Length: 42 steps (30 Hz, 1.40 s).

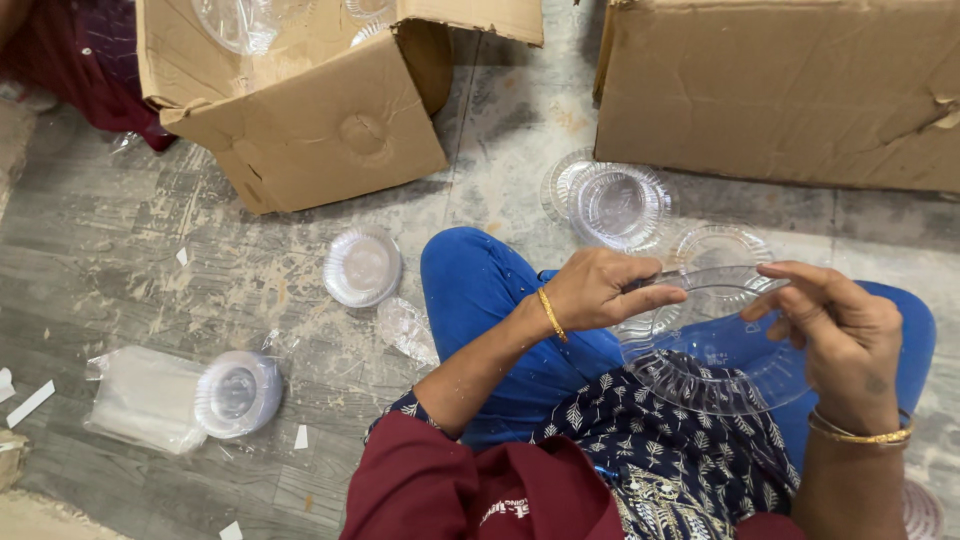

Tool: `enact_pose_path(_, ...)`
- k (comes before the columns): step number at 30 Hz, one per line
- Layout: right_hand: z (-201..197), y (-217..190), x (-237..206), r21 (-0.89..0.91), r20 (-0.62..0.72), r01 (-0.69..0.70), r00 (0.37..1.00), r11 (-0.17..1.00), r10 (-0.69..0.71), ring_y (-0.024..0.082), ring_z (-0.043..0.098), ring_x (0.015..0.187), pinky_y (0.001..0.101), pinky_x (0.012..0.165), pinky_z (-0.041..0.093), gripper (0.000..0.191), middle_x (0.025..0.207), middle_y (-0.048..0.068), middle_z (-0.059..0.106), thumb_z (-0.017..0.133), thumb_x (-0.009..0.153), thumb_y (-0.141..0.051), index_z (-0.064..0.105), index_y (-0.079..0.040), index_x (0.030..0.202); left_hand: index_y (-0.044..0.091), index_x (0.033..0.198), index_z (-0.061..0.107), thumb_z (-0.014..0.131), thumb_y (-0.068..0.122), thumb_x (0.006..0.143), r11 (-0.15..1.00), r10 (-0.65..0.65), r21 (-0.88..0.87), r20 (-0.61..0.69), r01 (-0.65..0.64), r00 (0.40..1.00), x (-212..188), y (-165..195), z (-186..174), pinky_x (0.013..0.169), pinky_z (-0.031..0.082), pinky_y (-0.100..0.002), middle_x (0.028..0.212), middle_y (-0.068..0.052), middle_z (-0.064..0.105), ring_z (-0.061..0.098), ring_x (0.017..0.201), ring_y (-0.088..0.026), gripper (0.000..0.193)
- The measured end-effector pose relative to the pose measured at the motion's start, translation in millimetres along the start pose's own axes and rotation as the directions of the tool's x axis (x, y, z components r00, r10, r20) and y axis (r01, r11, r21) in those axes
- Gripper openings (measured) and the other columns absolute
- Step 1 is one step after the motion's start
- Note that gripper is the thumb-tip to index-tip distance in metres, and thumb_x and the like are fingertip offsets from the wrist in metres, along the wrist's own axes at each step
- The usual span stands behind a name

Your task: The person sits on the floor and uses a small blue utility knife to trim the edges of clear plastic plates. They hold each plate with one hand and carefully cut along the rim with the other, then place the trimmed plate aside.

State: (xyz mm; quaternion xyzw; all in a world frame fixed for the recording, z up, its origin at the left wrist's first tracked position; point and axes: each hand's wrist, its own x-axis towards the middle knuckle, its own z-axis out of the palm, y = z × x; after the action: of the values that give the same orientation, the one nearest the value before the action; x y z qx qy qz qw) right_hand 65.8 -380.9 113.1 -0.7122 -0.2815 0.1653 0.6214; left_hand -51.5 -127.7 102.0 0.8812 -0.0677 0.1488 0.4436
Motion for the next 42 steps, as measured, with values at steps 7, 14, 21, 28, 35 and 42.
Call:
enact_pose_path(7,0.0,-6.7,-1.0,-0.046,0.026,-0.021,0.999,0.999,0.023,0.007,0.058,0.068,0.0191,0.059,0.041,0.024,0.088,0.009,0.074,0.058,0.103,-0.005,0.071,-0.002,0.124,0.007,0.082,0.066,0.070,0.046,0.095,0.999,-0.023,-0.032,-0.090,0.020,0.996,-5.6,4.7,4.7,0.055,0.045,-0.037,0.065,-0.009,0.060,0.060,0.056,-0.024,0.041)
enact_pose_path(14,4.4,-10.8,-8.3,0.067,0.021,-0.158,0.987,0.985,0.157,0.005,0.056,0.064,0.0186,0.057,0.041,0.025,0.083,0.007,0.074,0.059,0.102,-0.008,0.070,-0.004,0.124,0.005,0.081,0.055,0.080,0.046,0.083,0.991,-0.128,-0.054,-0.063,0.125,0.990,-9.4,12.5,-8.9,0.055,0.044,-0.036,0.066,-0.007,0.057,0.058,0.057,-0.024,0.048)
enact_pose_path(21,4.5,-8.1,-11.6,0.109,0.038,-0.144,0.989,0.984,0.141,0.005,0.058,0.063,0.0178,0.056,0.042,0.024,0.082,0.008,0.074,0.060,0.104,-0.010,0.070,-0.003,0.124,0.006,0.080,0.055,0.080,0.040,0.087,0.999,-0.033,-0.017,0.014,0.033,0.999,-14.0,18.2,-9.0,0.057,0.044,-0.038,0.068,-0.009,0.056,0.056,0.059,-0.026,0.043)
enact_pose_path(28,1.0,0.1,-11.3,0.133,0.070,-0.151,0.987,0.980,0.143,0.005,0.058,0.061,0.0171,0.053,0.040,0.025,0.081,0.009,0.074,0.059,0.103,-0.010,0.070,-0.003,0.125,0.007,0.082,0.057,0.074,0.032,0.097,1.000,0.014,-0.021,0.011,-0.013,1.000,-14.8,19.8,-4.8,0.059,0.044,-0.035,0.073,-0.009,0.058,0.059,0.063,-0.026,0.034)
enact_pose_path(35,1.0,0.6,-14.2,0.171,0.036,-0.153,0.988,0.973,0.149,0.005,0.058,0.063,0.0171,0.055,0.041,0.024,0.083,0.009,0.074,0.060,0.104,-0.011,0.070,-0.003,0.125,0.002,0.073,0.054,0.079,0.031,0.082,0.999,-0.026,0.017,-0.039,0.027,0.999,-10.5,29.9,-9.0,0.050,0.042,-0.039,0.064,-0.011,0.056,0.056,0.053,-0.028,0.040)
enact_pose_path(42,1.5,1.9,-12.9,0.190,0.042,-0.149,0.989,0.970,0.143,0.005,0.058,0.061,0.0173,0.054,0.039,0.024,0.082,0.009,0.074,0.060,0.104,-0.011,0.070,-0.002,0.124,0.007,0.077,0.054,0.077,0.031,0.096,0.996,0.070,0.048,-0.009,-0.070,0.998,-13.5,27.6,-4.7,0.063,0.044,-0.038,0.072,-0.010,0.057,0.060,0.067,-0.028,0.039)
